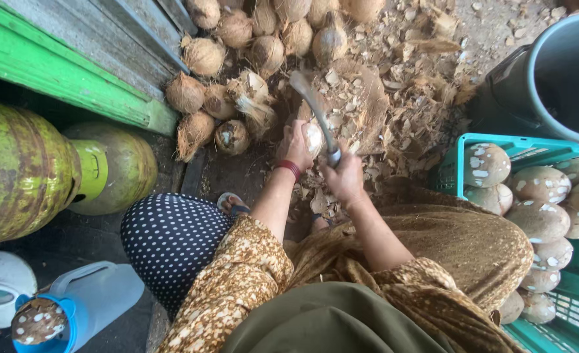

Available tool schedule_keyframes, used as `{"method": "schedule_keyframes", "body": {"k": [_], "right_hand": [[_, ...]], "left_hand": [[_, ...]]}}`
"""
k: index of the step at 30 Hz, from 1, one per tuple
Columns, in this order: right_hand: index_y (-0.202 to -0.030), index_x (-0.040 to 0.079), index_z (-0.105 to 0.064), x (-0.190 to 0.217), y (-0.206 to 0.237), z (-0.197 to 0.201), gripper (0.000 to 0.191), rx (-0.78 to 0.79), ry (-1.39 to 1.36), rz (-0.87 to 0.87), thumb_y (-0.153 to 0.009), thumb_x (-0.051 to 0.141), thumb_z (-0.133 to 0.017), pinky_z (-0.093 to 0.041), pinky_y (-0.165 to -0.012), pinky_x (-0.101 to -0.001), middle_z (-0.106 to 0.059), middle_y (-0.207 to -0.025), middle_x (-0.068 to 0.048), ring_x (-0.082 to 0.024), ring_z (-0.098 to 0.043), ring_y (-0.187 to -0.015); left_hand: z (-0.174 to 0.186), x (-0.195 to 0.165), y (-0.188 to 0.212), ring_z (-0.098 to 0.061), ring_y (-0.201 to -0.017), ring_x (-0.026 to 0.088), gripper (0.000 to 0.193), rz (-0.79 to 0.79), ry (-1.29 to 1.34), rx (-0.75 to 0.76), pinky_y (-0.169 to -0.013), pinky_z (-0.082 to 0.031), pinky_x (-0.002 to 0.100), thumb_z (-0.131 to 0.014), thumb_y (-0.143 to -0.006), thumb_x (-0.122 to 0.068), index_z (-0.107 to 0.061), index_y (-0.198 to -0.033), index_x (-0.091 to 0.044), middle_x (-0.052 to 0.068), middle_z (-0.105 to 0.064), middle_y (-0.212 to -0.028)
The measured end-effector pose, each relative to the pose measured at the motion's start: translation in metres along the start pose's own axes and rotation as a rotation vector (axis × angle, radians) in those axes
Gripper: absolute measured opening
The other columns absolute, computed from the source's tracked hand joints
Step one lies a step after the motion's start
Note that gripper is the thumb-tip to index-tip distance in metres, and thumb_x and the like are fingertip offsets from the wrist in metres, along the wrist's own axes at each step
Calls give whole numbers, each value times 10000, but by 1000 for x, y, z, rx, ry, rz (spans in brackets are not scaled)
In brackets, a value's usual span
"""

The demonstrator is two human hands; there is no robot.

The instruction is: The person sits on the ground and uses a curved knife to remove the husk from a coconut. They rotate the coconut and repeatedly strike the husk with the knife, then place the husked coconut into a nearby crate.

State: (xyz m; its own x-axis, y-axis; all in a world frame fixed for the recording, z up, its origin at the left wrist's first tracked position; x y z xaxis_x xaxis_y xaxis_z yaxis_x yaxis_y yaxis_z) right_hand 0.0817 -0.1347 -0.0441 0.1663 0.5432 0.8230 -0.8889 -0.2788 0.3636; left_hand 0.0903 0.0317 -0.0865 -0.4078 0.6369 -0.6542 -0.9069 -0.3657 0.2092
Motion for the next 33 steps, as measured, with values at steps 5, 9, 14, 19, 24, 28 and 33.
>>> {"method": "schedule_keyframes", "body": {"k": [5,9,14,19,24,28,33], "right_hand": [[-1060,-5,-722,-33,-7,-15,313,71,93,-221,-763,92,-708,-576,-692,-359,-747,-829,-144,-216,-709,-706],[-1040,-22,-702,-14,-3,-3,342,67,141,-108,-741,128,-772,-572,-681,-357,-719,-800,-142,-220,-693,-701],[-983,-35,-638,11,9,13,184,-101,-30,156,-865,103,-669,-557,-575,-355,-701,-719,-138,-230,-637,-591],[-959,-27,-709,-59,-9,-30,219,47,-55,-303,-751,37,-720,-546,-555,-358,-721,-754,-142,-202,-677,-600],[-1006,-16,-671,-60,-8,-22,287,41,-57,-237,-750,77,-761,-562,-580,-370,-721,-786,-148,-216,-680,-612],[-1044,24,-680,-41,-6,-9,328,33,22,-153,-727,57,-758,-566,-592,-355,-728,-824,-126,-199,-678,-625],[-1015,11,-702,-72,-4,-20,248,213,-27,-323,-776,69,-734,-559,-583,-360,-718,-834,-136,-203,-658,-635]], "left_hand": [[1,1,-2,-657,-1076,406,846,-28,-78,-10,-819,-589,488,-825,-588,37,-420,-1286,-218,176,-550,-1238],[-1,5,-2,-660,-1068,421,637,-33,-92,-45,-815,-580,511,-735,-819,-38,-423,-1343,-221,193,-561,-1254],[-9,4,2,-658,-1077,458,351,6,-122,-45,-866,-555,567,-672,-1104,-154,-441,-1358,-228,213,-578,-1257],[-1,1,6,-641,-1080,435,804,71,-100,14,-829,-596,497,-784,-717,26,-411,-1365,-270,196,-540,-1279],[4,8,4,-633,-1124,396,909,37,109,39,-949,-547,470,-940,-548,-52,-465,-1308,-204,181,-582,-1236],[22,4,-11,-617,-1224,313,793,-119,96,-235,-1052,-564,409,-897,-619,-6,-532,-1295,-204,133,-587,-1278],[32,-6,-5,-518,-1323,308,1006,-231,-200,-331,-1138,-512,434,-940,-544,47,-519,-1419,-214,138,-473,-1444]]}}
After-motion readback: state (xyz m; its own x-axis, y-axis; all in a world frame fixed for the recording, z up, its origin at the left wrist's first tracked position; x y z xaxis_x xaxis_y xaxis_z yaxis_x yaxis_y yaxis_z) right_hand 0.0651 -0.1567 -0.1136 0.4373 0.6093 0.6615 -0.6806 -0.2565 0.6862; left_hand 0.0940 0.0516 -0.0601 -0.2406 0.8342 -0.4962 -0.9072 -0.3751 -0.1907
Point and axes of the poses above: each hand's wrist, its own y-axis away from the middle knuckle, its own z-axis out of the back of the hand, x = y × z, the point moved 10 cm from there along -y, towards the middle knuckle
